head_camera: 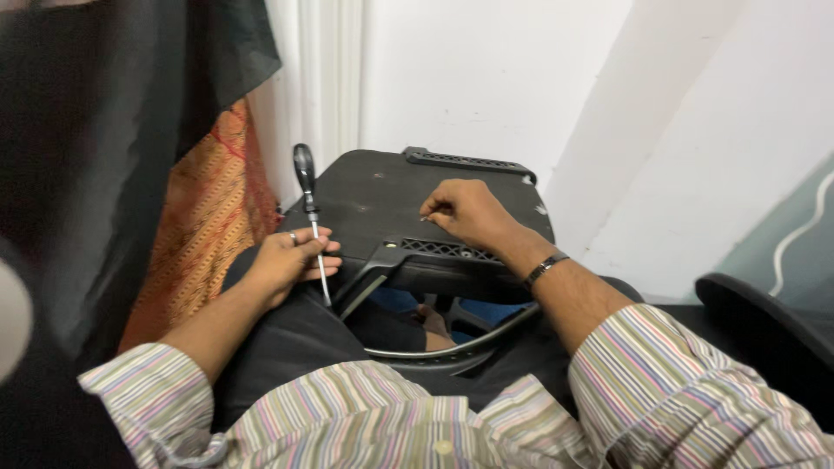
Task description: The person uses a screwdriver to remove screws from the underside of a black plastic chair seat. They loosen and remove multiple screws, then detach a plastic frame component from the seat and set it aside.
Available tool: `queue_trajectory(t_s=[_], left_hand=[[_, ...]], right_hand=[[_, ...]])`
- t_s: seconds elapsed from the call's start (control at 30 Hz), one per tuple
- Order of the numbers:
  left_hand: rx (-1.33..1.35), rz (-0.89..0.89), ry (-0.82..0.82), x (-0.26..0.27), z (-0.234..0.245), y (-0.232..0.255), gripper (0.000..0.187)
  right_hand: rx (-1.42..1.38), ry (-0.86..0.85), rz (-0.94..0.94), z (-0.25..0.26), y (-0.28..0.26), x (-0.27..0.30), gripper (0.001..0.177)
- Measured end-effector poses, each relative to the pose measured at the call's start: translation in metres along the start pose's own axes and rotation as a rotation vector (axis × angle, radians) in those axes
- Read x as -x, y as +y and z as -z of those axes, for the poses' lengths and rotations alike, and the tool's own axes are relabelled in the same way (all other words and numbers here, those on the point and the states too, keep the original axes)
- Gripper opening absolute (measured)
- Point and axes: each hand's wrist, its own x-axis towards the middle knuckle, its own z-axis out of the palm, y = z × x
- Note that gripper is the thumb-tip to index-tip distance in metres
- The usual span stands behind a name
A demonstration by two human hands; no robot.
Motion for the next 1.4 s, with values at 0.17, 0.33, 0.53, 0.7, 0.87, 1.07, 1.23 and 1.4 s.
queue_trajectory(t_s=[0.17,0.33,0.53,0.7,0.87,1.07,1.23,1.4], left_hand=[[-0.008,-0.009,-0.018,-0.002,-0.039,0.021,0.033],[0.012,-0.041,-0.161,0.008,-0.105,0.041,0.033],[0.178,0.059,-0.299,0.031,-0.179,0.025,0.035],[0.199,0.118,-0.309,0.04,-0.189,0.014,0.037],[0.188,0.096,-0.253,0.042,-0.171,0.021,0.038],[0.095,-0.001,-0.184,0.039,-0.154,0.038,0.037],[-0.059,-0.107,-0.274,0.027,-0.172,0.049,0.038],[-0.197,-0.239,-0.483,0.022,-0.213,0.044,0.034]], right_hand=[[0.027,0.16,-0.419,0.074,0.057,0.106,0.02],[0.004,0.382,-0.744,0.146,0.109,0.248,0.023],[0.09,0.643,-1.233,0.134,0.131,0.392,0.022],[0.301,0.414,-1.343,0.106,0.168,0.421,0.02],[0.378,0.175,-1.456,0.083,0.204,0.426,0.022],[0.408,0.248,-1.411,0.105,0.183,0.385,0.027],[0.351,0.381,-0.712,0.142,0.104,0.255,0.03],[-0.281,0.309,-0.38,0.127,-0.007,0.125,0.067]])
